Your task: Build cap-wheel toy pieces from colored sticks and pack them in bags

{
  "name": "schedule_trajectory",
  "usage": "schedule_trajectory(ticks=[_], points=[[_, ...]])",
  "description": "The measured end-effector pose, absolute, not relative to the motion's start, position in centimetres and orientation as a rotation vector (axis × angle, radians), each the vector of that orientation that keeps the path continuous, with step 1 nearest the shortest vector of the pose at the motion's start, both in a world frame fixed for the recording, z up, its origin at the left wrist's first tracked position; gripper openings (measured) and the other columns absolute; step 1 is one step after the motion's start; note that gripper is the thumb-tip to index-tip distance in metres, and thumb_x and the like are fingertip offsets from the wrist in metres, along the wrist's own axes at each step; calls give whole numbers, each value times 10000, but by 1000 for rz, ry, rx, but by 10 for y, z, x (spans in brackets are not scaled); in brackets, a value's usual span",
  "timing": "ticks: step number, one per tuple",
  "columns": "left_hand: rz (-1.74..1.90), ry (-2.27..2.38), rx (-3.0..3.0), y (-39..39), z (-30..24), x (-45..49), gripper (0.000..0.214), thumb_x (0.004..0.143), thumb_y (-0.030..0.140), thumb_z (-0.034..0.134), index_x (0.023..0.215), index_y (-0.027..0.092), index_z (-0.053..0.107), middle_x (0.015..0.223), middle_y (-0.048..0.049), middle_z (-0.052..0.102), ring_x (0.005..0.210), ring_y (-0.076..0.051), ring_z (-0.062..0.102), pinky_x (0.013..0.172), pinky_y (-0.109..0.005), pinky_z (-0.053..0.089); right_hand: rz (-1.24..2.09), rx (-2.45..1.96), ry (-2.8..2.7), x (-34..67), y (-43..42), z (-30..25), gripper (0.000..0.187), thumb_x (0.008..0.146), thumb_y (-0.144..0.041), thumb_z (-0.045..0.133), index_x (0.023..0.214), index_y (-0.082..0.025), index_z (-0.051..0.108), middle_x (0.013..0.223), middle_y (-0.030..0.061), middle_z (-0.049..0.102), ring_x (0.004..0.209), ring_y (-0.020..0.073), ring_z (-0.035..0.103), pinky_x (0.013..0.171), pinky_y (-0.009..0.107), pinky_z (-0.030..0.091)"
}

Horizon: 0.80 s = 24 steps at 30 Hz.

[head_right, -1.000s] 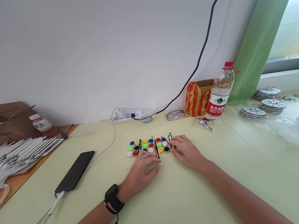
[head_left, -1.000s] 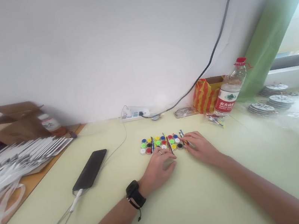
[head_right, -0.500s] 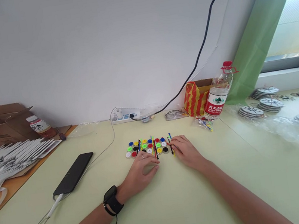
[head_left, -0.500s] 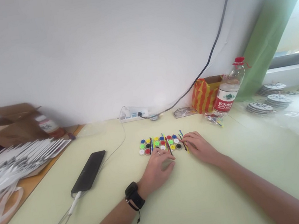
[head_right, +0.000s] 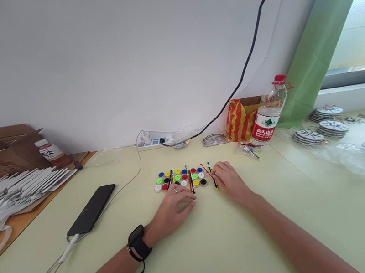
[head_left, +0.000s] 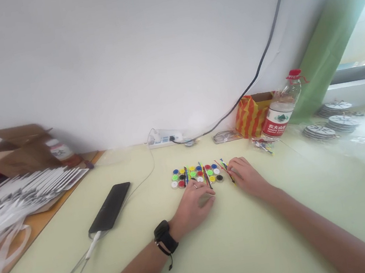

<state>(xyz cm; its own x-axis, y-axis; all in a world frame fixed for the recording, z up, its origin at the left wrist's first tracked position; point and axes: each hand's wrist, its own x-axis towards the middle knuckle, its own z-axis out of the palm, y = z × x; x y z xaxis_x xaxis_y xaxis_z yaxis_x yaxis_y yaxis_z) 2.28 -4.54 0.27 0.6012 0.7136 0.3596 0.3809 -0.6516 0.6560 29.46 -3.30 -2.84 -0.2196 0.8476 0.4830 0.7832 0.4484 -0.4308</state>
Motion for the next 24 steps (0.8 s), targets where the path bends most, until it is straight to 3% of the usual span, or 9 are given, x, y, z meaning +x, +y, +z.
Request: schedule_trajectory(ticks=[7,17,24], points=[[829,863,2299,-44,1,23,129,933,228,633,1022,263,721,1079,-51,691,1080,-249,535,976,-436,499,36,-1445,-2137,293,-36,-23,177,993,-169,388,957,-251,541,1024,89,650,978,289,545,889,464,462],[826,849,2315,-45,2,23,127,926,204,626,1002,253,716,1073,-47,688,1060,-237,543,968,-418,498,239,-1335,-2029,296,-36,-22,210,1035,-265,356,995,-255,562,1050,92,643,1035,282,562,918,461,480],[814,857,2303,-45,4,23,114,925,203,626,969,247,722,1064,-42,693,1050,-231,540,960,-403,491,332,-1423,-1839,298,-39,-20,185,1030,-347,365,974,-243,508,912,65,644,822,238,581,765,388,490]])
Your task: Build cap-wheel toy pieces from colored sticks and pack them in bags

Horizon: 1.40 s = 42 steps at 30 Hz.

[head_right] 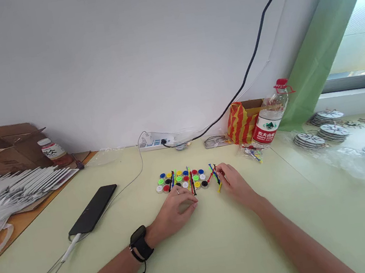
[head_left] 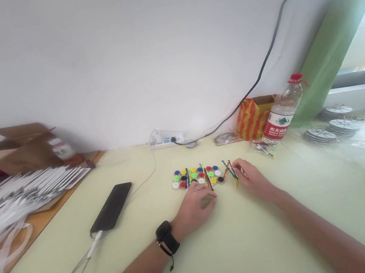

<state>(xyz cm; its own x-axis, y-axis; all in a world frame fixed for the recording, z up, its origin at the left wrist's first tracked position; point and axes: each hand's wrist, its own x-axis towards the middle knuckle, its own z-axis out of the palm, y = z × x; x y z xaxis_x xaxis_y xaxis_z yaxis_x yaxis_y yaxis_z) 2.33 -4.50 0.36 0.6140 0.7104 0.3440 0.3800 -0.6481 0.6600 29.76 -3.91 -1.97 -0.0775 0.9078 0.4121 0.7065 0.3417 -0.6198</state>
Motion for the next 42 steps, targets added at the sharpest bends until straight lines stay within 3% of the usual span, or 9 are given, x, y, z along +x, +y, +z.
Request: schedule_trajectory(ticks=[5,14,21,25,28,32,36,42], points=[[788,853,2309,-45,4,23,118,936,209,612,967,250,718,1064,-32,696,1051,-229,531,949,-396,487,409,-1457,-1699,301,-39,-16,188,1025,-381,376,965,-244,491,891,45,665,745,204,597,672,328,466],[819,839,2299,-44,2,23,117,919,190,622,959,246,717,1065,-41,701,1059,-238,540,954,-406,493,352,-1415,-1682,301,-37,-18,173,997,-373,429,966,-238,533,917,58,670,883,233,644,798,367,500],[806,837,2298,-43,2,23,112,917,197,626,954,243,720,1067,-48,700,1050,-242,548,950,-421,497,321,-1433,-1652,301,-37,-22,328,989,-355,451,1287,-240,526,983,59,669,938,234,647,868,396,512],[806,838,2286,-43,0,23,115,920,198,621,959,245,718,1066,-46,699,1058,-239,549,956,-421,497,270,-1445,-1639,304,-36,-24,381,988,-351,450,1347,-244,526,993,60,663,922,233,641,887,414,510],[801,842,2283,-43,0,23,116,921,199,619,961,247,716,1059,-43,698,1055,-234,550,956,-414,497,229,-1435,-1648,305,-35,-25,358,989,-343,447,1313,-238,558,1022,74,663,911,236,633,883,423,510],[797,843,2280,-44,2,22,113,920,199,624,965,248,715,1072,-43,692,1064,-231,550,961,-404,497,215,-1388,-1702,304,-35,-24,234,987,-328,451,1126,-226,609,1028,90,652,929,244,617,877,419,507],[790,842,2285,-45,4,22,115,919,191,625,962,247,715,1062,-39,693,1061,-228,548,961,-398,494,284,-1375,-1710,299,-38,-20,138,990,-298,442,1004,-228,560,988,74,624,910,233,600,842,397,501],[807,839,2307,-45,5,24,113,918,186,623,950,240,717,1030,-40,703,1027,-225,554,935,-387,492,446,-1292,-1883,288,-51,-9,218,995,-238,393,1073,-227,597,978,61,609,872,215,596,791,356,506]])
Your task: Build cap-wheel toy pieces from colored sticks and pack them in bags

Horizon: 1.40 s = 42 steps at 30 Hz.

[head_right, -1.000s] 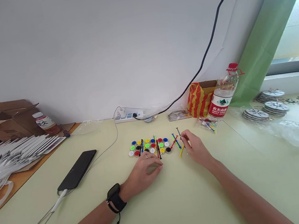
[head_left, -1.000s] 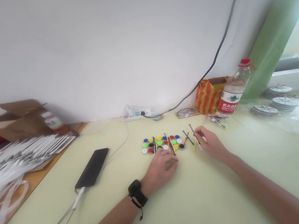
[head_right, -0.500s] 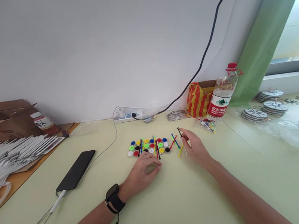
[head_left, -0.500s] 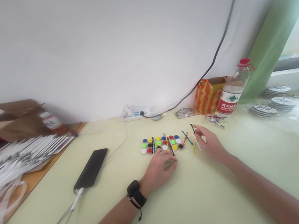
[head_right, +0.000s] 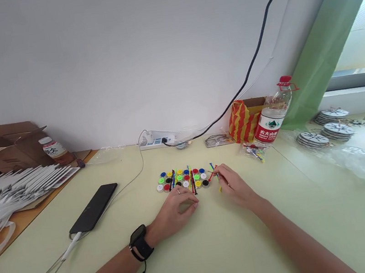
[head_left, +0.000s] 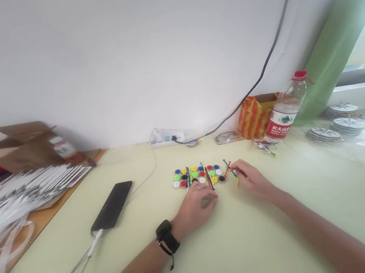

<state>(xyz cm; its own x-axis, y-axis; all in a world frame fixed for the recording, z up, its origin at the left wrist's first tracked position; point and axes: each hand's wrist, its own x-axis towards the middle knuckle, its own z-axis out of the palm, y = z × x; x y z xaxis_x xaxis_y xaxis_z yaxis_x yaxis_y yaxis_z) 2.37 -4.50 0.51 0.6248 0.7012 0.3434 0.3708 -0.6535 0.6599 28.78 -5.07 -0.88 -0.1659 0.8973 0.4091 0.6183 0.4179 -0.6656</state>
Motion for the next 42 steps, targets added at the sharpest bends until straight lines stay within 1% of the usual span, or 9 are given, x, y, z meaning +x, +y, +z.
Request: schedule_trajectory(ticks=[3,6,9,12,16,21,30,37,42], points=[[805,834,2312,-45,6,24,116,922,195,615,951,240,718,1029,-42,711,1027,-229,564,933,-388,489,510,-1280,-2016,281,-56,-9,295,989,-254,446,1216,-250,635,1022,71,622,857,212,621,752,338,521],[805,841,2307,-45,6,24,126,925,212,617,994,245,717,1042,-44,715,1028,-237,571,933,-402,487,523,-1279,-2077,275,-57,-11,315,987,-262,480,1252,-262,649,1042,76,640,845,209,642,752,342,532],[816,851,2295,-44,5,24,132,925,223,623,1023,250,708,1055,-46,717,1026,-243,580,937,-417,486,571,-1261,-2080,273,-57,-11,271,979,-241,482,1173,-256,670,1061,76,672,846,206,650,753,344,537],[831,842,2286,-44,4,23,133,922,225,628,1032,252,697,1064,-49,719,1045,-248,592,946,-423,487,637,-1270,-2072,273,-59,-7,185,963,-248,504,1035,-245,674,975,54,694,802,199,638,716,331,531],[839,831,2274,-43,1,22,155,938,232,609,1071,255,685,1075,-48,717,1047,-237,608,951,-410,494,674,-1339,-2035,273,-61,-6,200,960,-271,513,1111,-253,644,916,28,691,737,183,621,672,314,509],[833,861,2221,-43,-1,23,258,945,249,608,1199,262,656,1082,-51,700,981,-212,618,906,-377,510,636,-1329,-2053,273,-61,-9,140,965,-279,502,989,-238,634,907,27,686,721,176,606,673,311,501],[851,779,2032,-50,1,28,401,950,307,623,1342,256,560,1130,-73,679,938,-195,650,862,-367,562,503,-1176,-2094,259,-71,0,133,969,-276,527,1033,-247,640,961,56,721,787,198,650,740,338,518],[799,616,1692,-49,4,33,302,941,353,673,1201,200,662,1101,-104,734,1019,-228,698,949,-413,574,550,-1082,-2077,244,-83,8,209,980,-243,499,1149,-266,620,967,63,690,851,210,624,750,344,513],[837,713,1576,-42,0,31,343,854,358,775,1139,186,695,1024,-90,736,956,-206,699,922,-398,584,556,-1062,-1989,250,-80,12,321,1047,-274,359,1240,-256,615,1073,105,633,971,232,612,869,385,517]])
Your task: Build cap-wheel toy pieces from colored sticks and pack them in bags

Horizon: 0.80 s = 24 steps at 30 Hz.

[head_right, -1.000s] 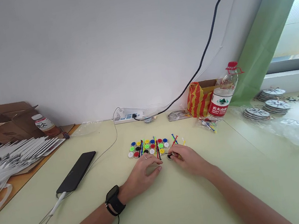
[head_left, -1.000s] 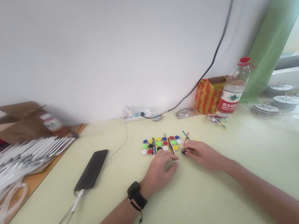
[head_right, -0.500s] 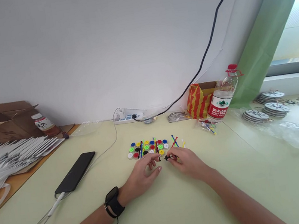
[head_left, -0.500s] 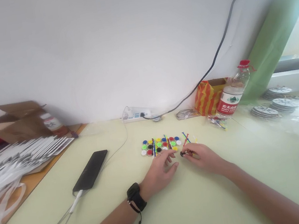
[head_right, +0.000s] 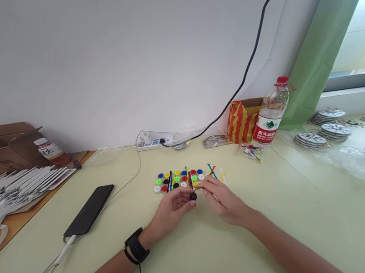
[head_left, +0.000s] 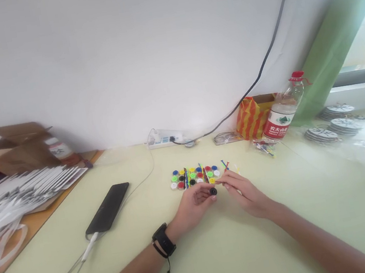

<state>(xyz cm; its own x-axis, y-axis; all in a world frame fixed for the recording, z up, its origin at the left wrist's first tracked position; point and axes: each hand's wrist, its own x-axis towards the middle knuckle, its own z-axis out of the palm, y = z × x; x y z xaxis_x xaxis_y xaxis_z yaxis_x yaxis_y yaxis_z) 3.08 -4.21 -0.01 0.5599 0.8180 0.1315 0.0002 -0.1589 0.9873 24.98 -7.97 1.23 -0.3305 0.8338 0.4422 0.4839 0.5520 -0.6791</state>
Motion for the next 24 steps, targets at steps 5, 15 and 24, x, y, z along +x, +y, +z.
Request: schedule_trajectory(ticks=[5,15,24], points=[[853,733,1557,-38,-2,29,351,845,358,781,1141,189,696,1048,-92,726,980,-208,696,920,-396,589,566,-1154,-1922,249,-81,14,346,1054,-372,366,1312,-285,579,1053,99,627,953,244,608,857,389,507],[860,734,1532,-37,-3,28,320,837,342,789,1111,201,702,1059,-81,734,1006,-217,705,927,-388,585,692,-1176,-1845,245,-86,17,215,1050,-317,324,991,-251,520,842,11,553,727,177,504,680,305,440],[850,640,1648,-42,6,29,261,885,324,745,1098,180,699,1111,-110,724,1024,-236,705,960,-420,570,765,-1042,-1865,232,-88,8,120,1014,-285,440,1074,-251,539,987,59,659,910,203,629,825,335,522]])
